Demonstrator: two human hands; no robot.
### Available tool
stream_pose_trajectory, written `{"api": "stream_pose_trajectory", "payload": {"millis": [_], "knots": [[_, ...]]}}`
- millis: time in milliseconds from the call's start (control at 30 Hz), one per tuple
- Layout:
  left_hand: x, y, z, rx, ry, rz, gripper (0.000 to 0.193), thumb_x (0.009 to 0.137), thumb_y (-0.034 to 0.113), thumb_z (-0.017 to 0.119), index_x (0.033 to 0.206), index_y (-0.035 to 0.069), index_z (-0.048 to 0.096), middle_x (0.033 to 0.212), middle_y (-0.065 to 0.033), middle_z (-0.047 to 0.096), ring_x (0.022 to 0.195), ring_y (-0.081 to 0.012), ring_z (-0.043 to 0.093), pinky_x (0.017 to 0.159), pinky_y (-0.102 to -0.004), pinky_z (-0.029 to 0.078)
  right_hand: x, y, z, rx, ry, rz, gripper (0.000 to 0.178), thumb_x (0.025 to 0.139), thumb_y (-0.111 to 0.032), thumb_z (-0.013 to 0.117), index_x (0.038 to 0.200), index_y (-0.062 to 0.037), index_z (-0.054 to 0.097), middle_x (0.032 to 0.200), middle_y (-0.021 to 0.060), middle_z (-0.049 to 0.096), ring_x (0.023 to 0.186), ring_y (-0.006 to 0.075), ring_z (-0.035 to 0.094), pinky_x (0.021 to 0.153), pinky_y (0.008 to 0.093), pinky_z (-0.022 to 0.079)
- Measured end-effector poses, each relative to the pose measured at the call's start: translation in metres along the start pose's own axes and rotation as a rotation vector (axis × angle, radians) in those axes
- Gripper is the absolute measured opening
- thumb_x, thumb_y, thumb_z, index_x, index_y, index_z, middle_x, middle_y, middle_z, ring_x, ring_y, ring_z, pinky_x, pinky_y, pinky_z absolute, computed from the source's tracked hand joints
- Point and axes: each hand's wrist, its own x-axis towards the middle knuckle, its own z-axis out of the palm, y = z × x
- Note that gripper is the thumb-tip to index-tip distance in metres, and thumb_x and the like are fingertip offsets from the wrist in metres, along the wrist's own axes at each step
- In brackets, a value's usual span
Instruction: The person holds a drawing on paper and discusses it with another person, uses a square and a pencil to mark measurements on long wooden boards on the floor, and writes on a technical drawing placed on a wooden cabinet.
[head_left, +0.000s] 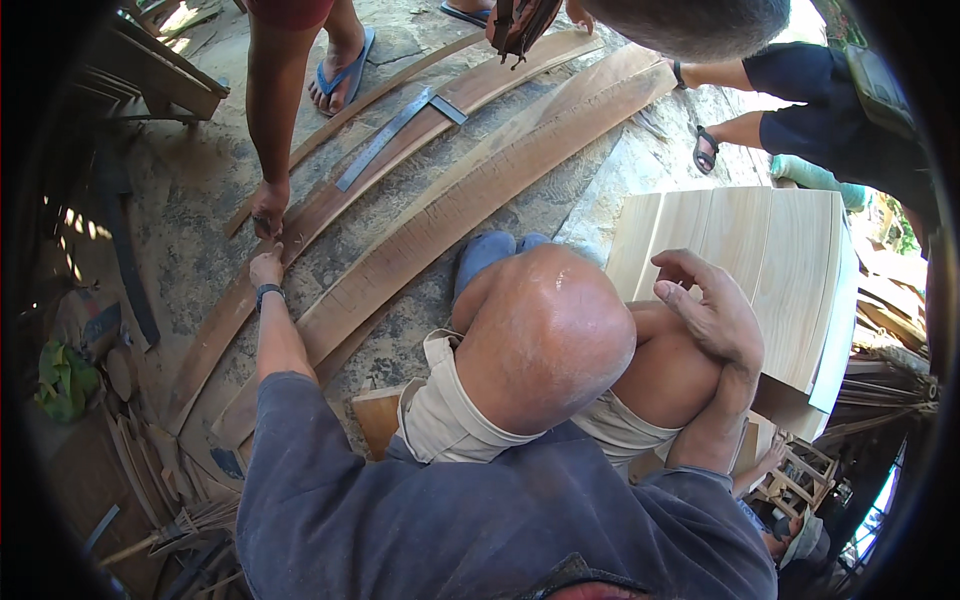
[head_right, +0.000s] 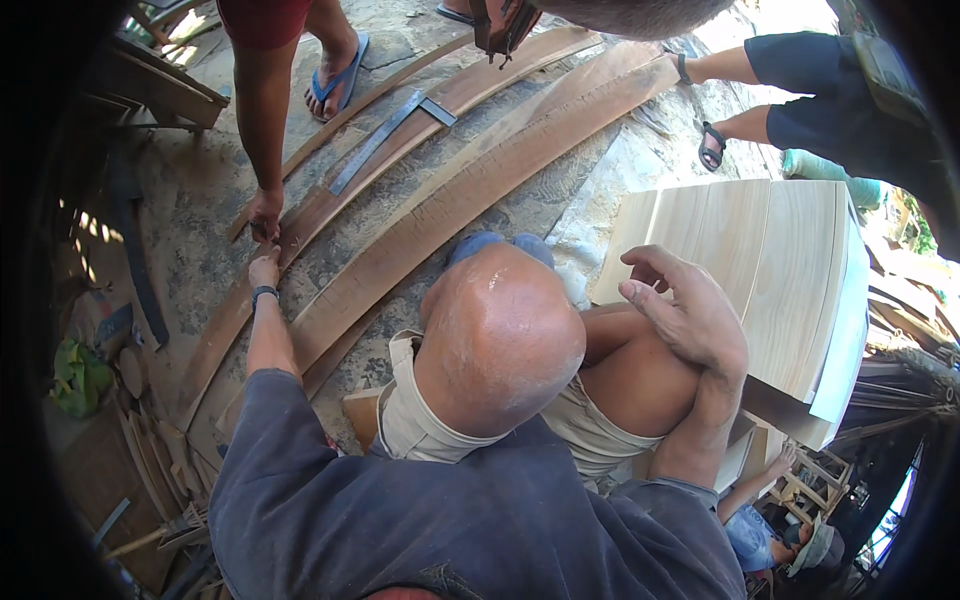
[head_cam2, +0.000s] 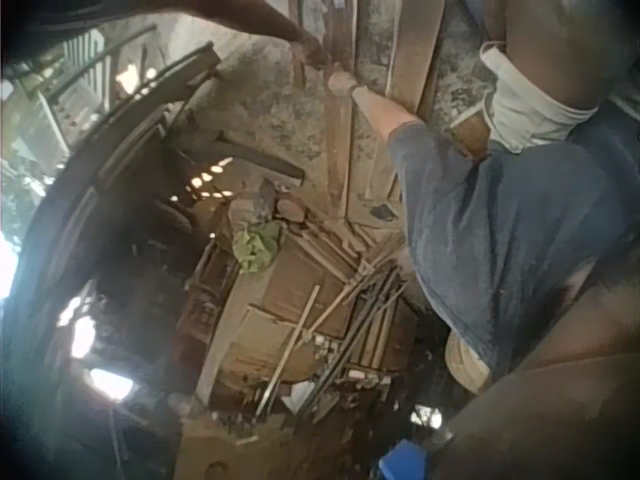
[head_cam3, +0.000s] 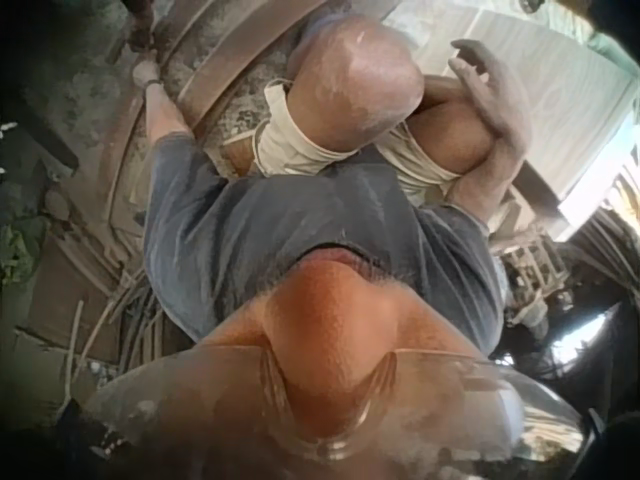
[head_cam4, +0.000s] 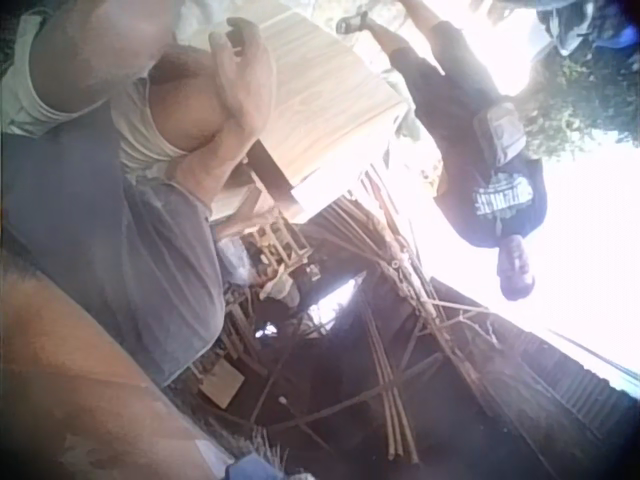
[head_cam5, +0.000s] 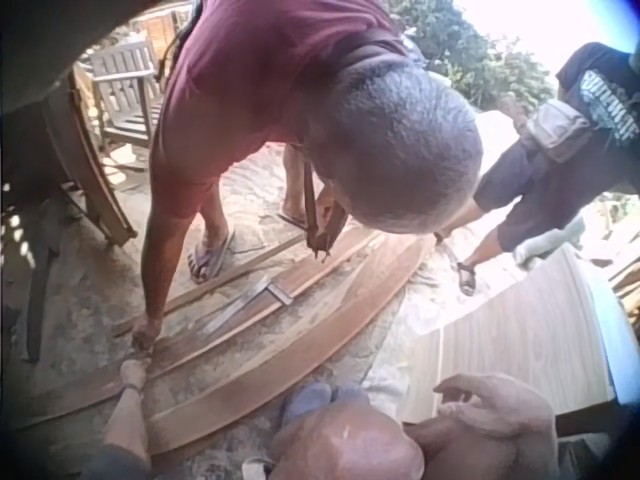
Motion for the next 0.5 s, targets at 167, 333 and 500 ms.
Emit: {"api": "stream_pose_trajectory", "payload": {"millis": [167, 333, 500], "knots": [[0.008, -0.001, 0.010, -0.043, 0.067, -0.018, 0.060, 0.091, 0.060, 0.053, 0.094, 0.004, 0.076, 0.101, -0.0172, 0.072, 0.103, -0.0358, 0.066, 0.091, -0.0454, 0.049, -0.002, 0.004, 0.000, 0.004, -0.005, -0.001, 0.033, 0.092, -0.022, 0.063, 0.118, -0.0009, 0.062, 0.093, 0.0161, 0.069, 0.089, 0.0287, 0.065, 0.084, 0.0389, 0.049], [0.010, -0.001, 0.018, -0.107, 0.078, -0.006, 0.061, 0.091, 0.060, 0.052, 0.096, 0.004, 0.074, 0.101, -0.0204, 0.071, 0.101, -0.0388, 0.066, 0.089, -0.0464, 0.049, -0.001, 0.008, 0.001, 0.026, 0.007, 0.017, 0.033, 0.092, -0.021, 0.065, 0.118, -0.0013, 0.062, 0.092, 0.0145, 0.069, 0.087, 0.0275, 0.064, 0.083, 0.0384, 0.049], [0.005, 0.004, 0.013, -0.190, 0.078, -0.112, 0.057, 0.088, 0.058, 0.059, 0.099, 0.005, 0.076, 0.105, -0.0197, 0.072, 0.104, -0.0362, 0.067, 0.092, -0.0446, 0.049, -0.002, 0.006, -0.001, 0.028, 0.033, 0.010, 0.033, 0.092, -0.020, 0.065, 0.119, -0.0016, 0.062, 0.092, 0.0135, 0.069, 0.085, 0.0255, 0.064, 0.081, 0.0374, 0.050]]}}
